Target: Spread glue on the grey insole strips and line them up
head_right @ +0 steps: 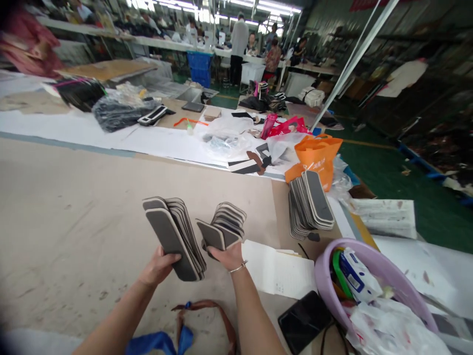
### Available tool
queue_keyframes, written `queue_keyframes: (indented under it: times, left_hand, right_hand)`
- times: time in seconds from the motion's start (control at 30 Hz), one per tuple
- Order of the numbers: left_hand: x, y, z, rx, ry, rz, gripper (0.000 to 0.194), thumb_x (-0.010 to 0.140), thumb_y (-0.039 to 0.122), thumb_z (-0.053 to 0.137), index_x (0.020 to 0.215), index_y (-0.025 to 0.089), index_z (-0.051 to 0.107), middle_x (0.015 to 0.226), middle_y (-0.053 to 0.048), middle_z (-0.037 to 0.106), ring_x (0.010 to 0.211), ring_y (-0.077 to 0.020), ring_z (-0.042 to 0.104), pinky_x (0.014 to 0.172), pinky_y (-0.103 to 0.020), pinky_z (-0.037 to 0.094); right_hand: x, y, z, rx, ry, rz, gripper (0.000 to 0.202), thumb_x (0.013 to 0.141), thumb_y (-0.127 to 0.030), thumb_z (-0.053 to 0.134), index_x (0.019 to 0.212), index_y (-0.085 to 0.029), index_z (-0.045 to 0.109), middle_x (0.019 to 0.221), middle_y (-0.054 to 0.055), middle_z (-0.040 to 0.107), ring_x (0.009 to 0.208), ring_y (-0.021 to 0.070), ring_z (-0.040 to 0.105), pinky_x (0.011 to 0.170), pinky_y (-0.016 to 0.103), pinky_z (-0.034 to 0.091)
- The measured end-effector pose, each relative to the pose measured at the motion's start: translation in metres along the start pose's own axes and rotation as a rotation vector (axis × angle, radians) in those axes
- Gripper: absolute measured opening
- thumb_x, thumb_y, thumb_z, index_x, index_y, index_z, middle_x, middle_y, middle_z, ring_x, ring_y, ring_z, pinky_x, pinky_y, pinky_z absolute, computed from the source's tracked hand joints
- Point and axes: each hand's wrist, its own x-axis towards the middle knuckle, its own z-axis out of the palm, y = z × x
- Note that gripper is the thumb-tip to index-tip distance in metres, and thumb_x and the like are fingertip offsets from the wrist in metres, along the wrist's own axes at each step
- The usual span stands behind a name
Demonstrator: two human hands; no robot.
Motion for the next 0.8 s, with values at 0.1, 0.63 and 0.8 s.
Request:
queue_keyframes:
  times: [0.1, 0.63, 0.8]
  left_hand:
    - [0.003, -0.015, -0.001, 0.064, 0.019, 0.001, 0.04, 0.054, 0.018, 0.078, 0.092, 0.013, 0.067, 0.088, -0.008, 0.07, 0.08, -0.0243, 0.065, 0.075, -0.033, 0.055]
    - [0.033, -0.008, 0.047, 0.082, 0.012, -0.385, 0.044, 0.057, 0.015, 0.065, 0.101, 0.01, 0.059, 0.087, -0.009, 0.069, 0.067, -0.019, 0.064, 0.064, -0.03, 0.054]
    - [0.043, -0.009, 0.053, 0.084, 0.016, -0.461, 0.045, 0.055, 0.015, 0.066, 0.099, 0.012, 0.057, 0.077, -0.006, 0.067, 0.061, -0.0175, 0.062, 0.061, -0.031, 0.053]
  right_hand:
    - [-0.001, 0.019, 0.007, 0.057, 0.072, 0.04, 0.059, 0.055, -0.029, 0.08, 0.109, -0.017, 0.059, 0.107, 0.008, 0.068, 0.1, 0.0223, 0.063, 0.097, 0.038, 0.047]
    - [0.02, 0.039, 0.007, 0.003, -0.026, 0.454, 0.059, 0.062, -0.03, 0.071, 0.118, -0.021, 0.055, 0.102, 0.004, 0.069, 0.093, 0.0218, 0.064, 0.087, 0.037, 0.051]
    - [0.015, 0.048, 0.008, -0.143, 0.032, 0.381, 0.048, 0.08, -0.044, 0.056, 0.121, -0.02, 0.059, 0.121, 0.008, 0.061, 0.121, 0.0257, 0.049, 0.109, 0.044, 0.031]
